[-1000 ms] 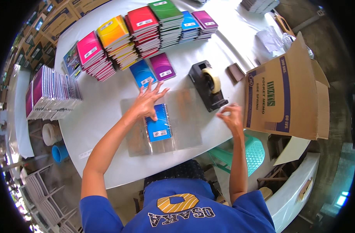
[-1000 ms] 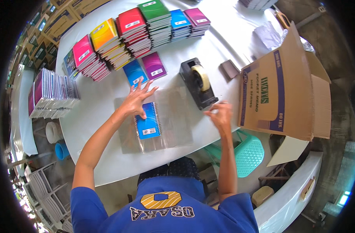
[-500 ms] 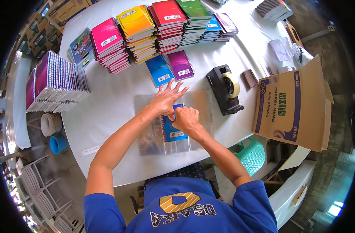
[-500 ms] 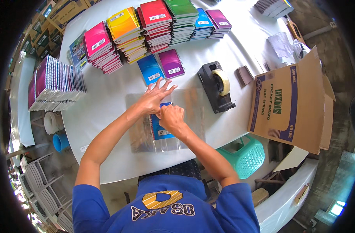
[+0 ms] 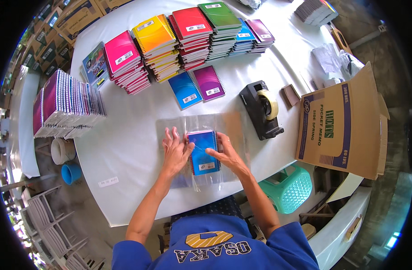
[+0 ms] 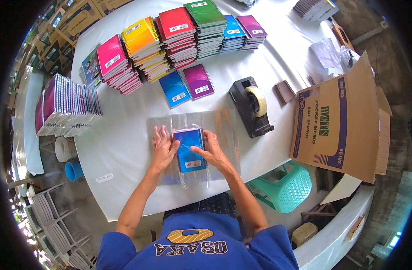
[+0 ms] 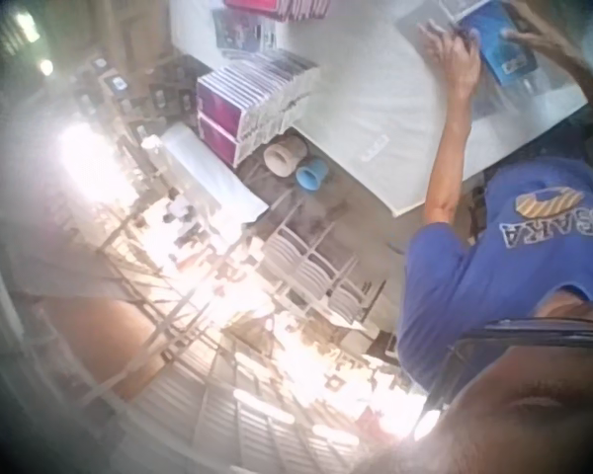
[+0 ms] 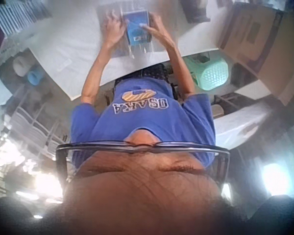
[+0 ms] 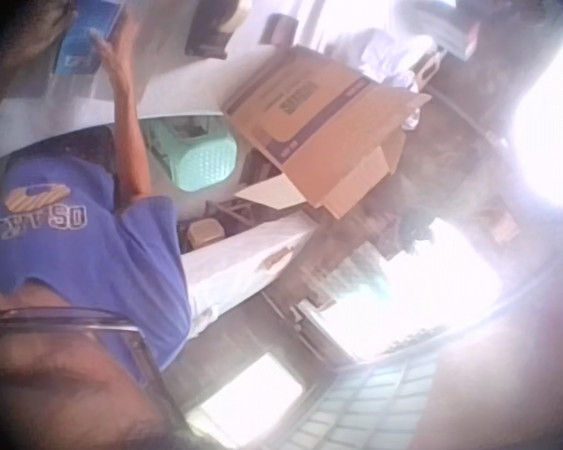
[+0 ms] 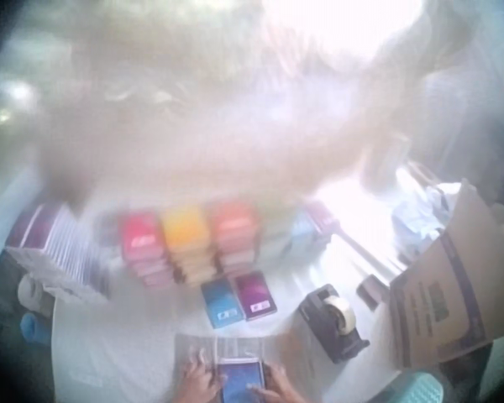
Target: The person places a notebook on a plastic sheet, folds the sheet around it, and secures it with tape. The person then stacks the packaged notebooks and repeats the process with additional notebooks of various colors.
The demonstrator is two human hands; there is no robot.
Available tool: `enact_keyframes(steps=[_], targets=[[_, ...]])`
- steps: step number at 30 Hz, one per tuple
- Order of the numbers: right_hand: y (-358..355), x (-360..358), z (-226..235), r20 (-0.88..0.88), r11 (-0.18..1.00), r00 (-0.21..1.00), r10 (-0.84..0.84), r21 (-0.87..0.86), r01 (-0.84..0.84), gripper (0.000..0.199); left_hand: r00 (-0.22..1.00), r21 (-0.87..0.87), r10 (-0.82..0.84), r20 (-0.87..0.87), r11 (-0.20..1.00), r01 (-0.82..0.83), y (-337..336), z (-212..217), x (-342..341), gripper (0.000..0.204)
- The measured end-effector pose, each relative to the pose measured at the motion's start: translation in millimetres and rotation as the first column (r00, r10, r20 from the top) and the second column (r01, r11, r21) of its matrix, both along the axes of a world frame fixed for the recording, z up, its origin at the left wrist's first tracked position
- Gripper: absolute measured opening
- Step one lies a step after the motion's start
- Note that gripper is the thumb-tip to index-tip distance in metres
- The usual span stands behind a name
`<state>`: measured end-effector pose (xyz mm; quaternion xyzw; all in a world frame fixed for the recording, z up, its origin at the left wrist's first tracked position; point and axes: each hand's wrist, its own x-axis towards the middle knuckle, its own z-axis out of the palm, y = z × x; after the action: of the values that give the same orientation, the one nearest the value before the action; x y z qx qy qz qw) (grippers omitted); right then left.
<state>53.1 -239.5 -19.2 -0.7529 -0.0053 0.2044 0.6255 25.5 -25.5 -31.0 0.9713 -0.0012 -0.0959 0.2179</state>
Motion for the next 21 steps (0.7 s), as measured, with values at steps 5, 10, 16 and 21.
enact_keyframes(steps=[5, 10, 16, 21], targets=[[-14, -14, 29, 0.086, 0.972, 0.996, -0.026, 0.233, 0.005, 0.093, 0.982, -0.95, 0.025, -0.186, 0.252, -0.186, -19, 46, -18, 0.084], [-31, 12, 15, 0.28, 0.866, 0.96, -0.001, 0.48, -0.139, 0.089, 0.981, -0.914, 0.1, 0.164, 0.39, 0.113, -38, 20, 0, 0.094], [-54, 21, 12, 0.461, 0.901, 0.887, -0.011, 0.389, -0.191, 0.078, 0.956, -0.996, 0.29, 0.039, 0.09, 0.014, -51, 10, -11, 0.085], [-57, 15, 16, 0.519, 0.904, 0.852, -0.066, 0.393, -0.169, 0.057, 0.948, -0.845, 0.158, 0.278, 0.509, 0.163, -32, 27, -10, 0.056]])
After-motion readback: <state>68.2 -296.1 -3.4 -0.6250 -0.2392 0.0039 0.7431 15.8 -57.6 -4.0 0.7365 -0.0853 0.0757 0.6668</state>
